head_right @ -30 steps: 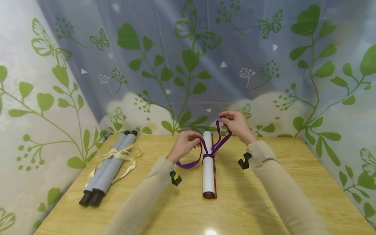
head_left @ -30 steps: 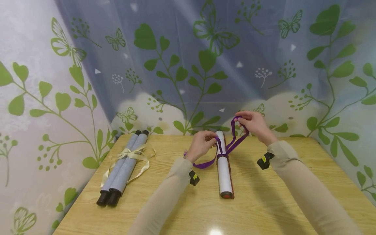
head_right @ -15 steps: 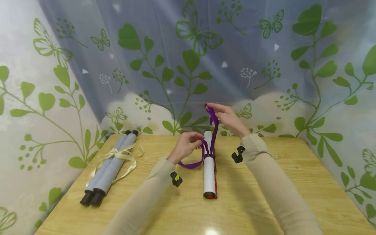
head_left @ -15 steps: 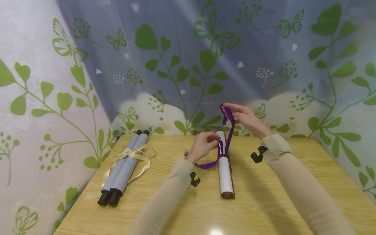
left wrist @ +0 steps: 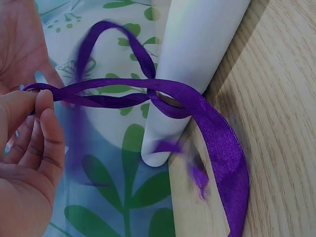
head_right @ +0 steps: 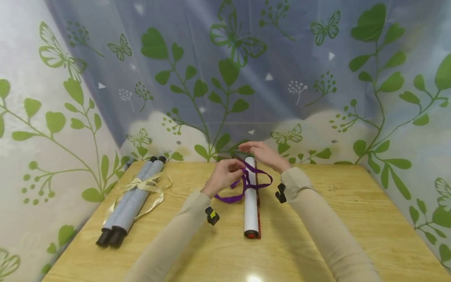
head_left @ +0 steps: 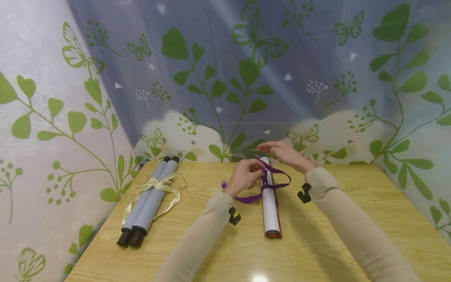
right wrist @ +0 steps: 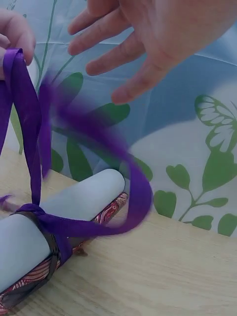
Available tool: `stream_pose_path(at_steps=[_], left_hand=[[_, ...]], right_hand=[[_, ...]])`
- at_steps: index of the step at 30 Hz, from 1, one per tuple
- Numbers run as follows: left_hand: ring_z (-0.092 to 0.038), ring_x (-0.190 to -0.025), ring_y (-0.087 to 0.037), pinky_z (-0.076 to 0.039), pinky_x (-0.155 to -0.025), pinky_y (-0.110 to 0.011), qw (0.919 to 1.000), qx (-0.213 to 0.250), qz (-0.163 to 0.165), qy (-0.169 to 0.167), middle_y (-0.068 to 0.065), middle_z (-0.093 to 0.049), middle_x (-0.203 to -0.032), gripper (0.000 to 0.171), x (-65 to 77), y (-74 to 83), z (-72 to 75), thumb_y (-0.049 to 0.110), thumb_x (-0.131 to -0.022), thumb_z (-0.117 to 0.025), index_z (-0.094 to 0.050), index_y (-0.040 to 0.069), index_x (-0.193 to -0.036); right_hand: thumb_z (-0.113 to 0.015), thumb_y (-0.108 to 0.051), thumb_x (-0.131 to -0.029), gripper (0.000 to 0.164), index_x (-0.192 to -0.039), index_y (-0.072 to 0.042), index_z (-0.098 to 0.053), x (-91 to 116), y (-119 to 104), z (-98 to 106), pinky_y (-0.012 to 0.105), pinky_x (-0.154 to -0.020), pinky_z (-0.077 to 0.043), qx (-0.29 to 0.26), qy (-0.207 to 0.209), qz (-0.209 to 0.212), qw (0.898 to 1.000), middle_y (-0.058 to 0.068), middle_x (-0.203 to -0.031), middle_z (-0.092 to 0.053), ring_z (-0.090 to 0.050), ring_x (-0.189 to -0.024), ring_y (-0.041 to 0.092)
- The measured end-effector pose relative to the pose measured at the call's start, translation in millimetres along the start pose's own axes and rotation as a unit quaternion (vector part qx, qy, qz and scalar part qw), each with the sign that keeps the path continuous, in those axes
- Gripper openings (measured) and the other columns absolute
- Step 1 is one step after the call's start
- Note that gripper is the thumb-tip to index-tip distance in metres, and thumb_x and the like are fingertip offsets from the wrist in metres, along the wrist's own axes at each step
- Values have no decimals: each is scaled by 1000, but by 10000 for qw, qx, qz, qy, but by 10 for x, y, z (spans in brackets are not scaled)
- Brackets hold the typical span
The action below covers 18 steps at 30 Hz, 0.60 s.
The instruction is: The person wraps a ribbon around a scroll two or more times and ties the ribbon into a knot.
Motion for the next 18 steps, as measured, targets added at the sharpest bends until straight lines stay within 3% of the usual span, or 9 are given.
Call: stream_pose_path(at_steps=[1,3,7,11,18], left_hand=[[-61,-61,-11,-49,-51,-22,10000,-51,-38,8,-4,-72,-84,14,-2,6,-1,9,-92,-64,-72,10,-104],[-62,-66,-7,-51,-57,-22,9999,-127,-109,22,-4,-73,-87,14,-6,23,-2,9,-92,-64,-72,10,-103],[-63,-72,-8,-53,-63,-21,9999,-72,-69,83,-5,-72,-90,12,-7,24,7,9,-92,-65,-70,9,-103],[-63,-73,-9,-54,-64,-22,9998,115,20,146,-5,-70,-89,5,-9,5,9,8,-91,-68,-67,8,-96],[-64,-71,-9,-54,-62,-21,9995,270,45,149,-5,-70,-86,4,-15,-10,-4,6,-90,-68,-65,7,-92]], right_hand=[[-26,-7,-98,51,-147,-3,-41,3,3,-10,62,-110,-29,-49,-33,15,10000,19,-151,-42,-36,-139,40],[-26,-9,-100,49,-147,-3,-40,11,9,-9,63,-110,-29,-121,-28,16,9999,20,-151,-41,-34,-140,41],[-34,-14,-105,41,-141,2,-46,32,13,12,56,-104,-42,-2,66,34,10000,24,-144,-48,-46,-132,41],[-47,-17,-104,34,-131,1,-58,48,72,5,45,-93,-53,366,113,-55,9992,21,-130,-59,-59,-114,33],[-60,-24,-98,29,-119,-5,-66,91,124,-23,40,-87,-55,701,104,-123,9974,13,-117,-67,-64,-102,24]])
Point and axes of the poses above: each hand's wrist, its own x-axis away from the middle knuckle, its own z-axis out of the back of the hand, y = z × x, the point moved 10 cm from there along -x, towards the middle knuckle
